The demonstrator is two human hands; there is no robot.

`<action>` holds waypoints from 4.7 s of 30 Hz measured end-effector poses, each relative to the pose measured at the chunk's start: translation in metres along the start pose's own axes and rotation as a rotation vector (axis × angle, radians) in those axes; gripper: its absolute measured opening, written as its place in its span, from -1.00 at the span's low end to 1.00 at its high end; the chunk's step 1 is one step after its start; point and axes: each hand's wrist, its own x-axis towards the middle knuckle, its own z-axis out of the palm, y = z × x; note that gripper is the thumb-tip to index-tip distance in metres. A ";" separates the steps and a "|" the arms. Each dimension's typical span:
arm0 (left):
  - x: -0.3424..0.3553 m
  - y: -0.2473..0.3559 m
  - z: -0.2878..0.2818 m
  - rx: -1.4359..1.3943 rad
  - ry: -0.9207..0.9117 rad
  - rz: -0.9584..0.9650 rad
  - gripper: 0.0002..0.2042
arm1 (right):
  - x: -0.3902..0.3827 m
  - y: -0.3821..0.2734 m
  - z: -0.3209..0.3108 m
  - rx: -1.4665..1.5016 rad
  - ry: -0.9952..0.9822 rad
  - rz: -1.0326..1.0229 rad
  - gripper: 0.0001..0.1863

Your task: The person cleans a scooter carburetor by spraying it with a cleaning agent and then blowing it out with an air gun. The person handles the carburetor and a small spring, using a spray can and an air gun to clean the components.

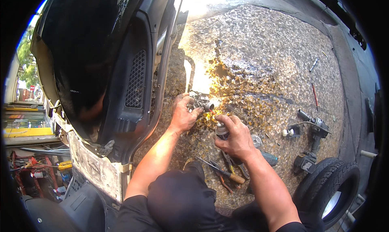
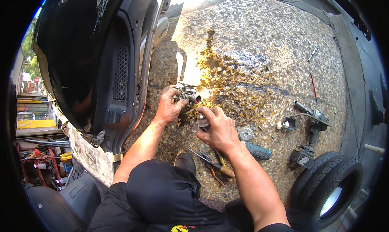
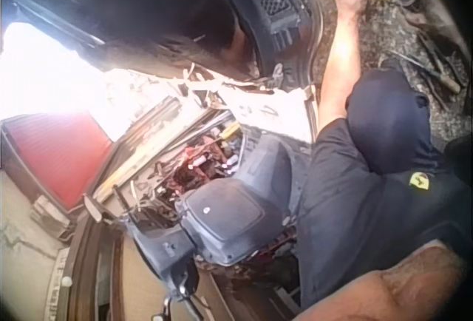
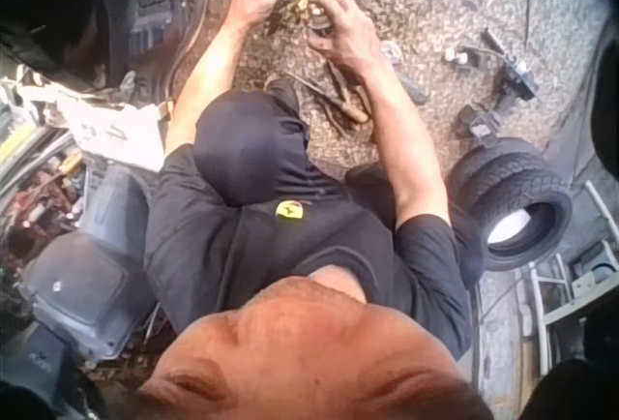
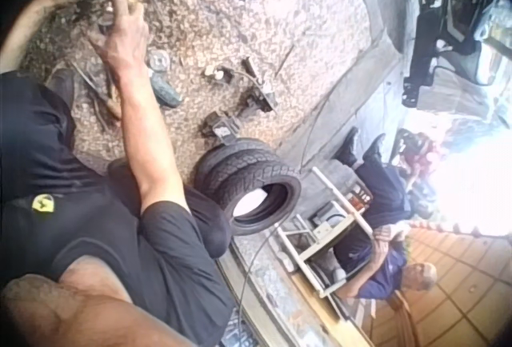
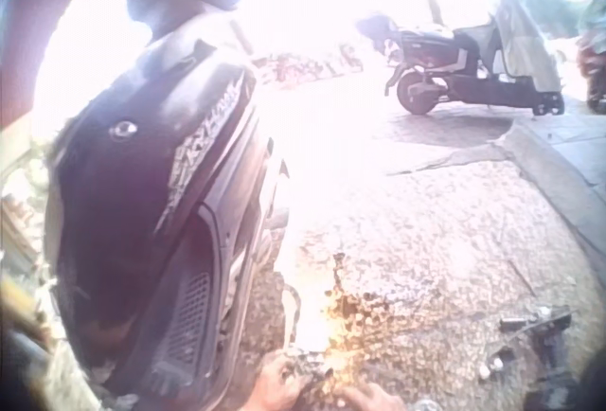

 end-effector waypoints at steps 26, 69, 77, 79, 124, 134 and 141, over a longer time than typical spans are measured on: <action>-0.003 -0.019 -0.023 -0.639 -0.108 -0.360 -0.82 | -0.016 -0.011 -0.016 0.050 0.127 -0.143 -0.31; -0.005 0.007 -0.011 0.028 -0.103 0.118 -0.67 | -0.010 -0.028 -0.028 0.087 0.142 -0.152 -0.38; -0.009 0.024 -0.010 0.135 -0.108 0.204 -0.64 | -0.008 -0.026 -0.024 0.096 0.108 -0.163 -0.39; -0.010 0.026 -0.010 0.180 -0.105 0.230 -0.65 | -0.008 -0.025 -0.024 0.074 0.151 -0.173 -0.39; -0.003 -0.018 -0.019 -0.725 -0.061 -0.382 -0.83 | -0.017 -0.009 -0.032 0.113 0.189 -0.151 -0.36; 0.003 -0.011 -0.008 -0.835 0.140 -0.490 -0.78 | -0.026 -0.025 -0.010 0.108 0.068 -0.162 -0.32; 0.009 0.004 -0.009 -0.923 0.100 -0.647 -0.71 | -0.025 -0.023 -0.006 0.144 0.102 -0.191 -0.34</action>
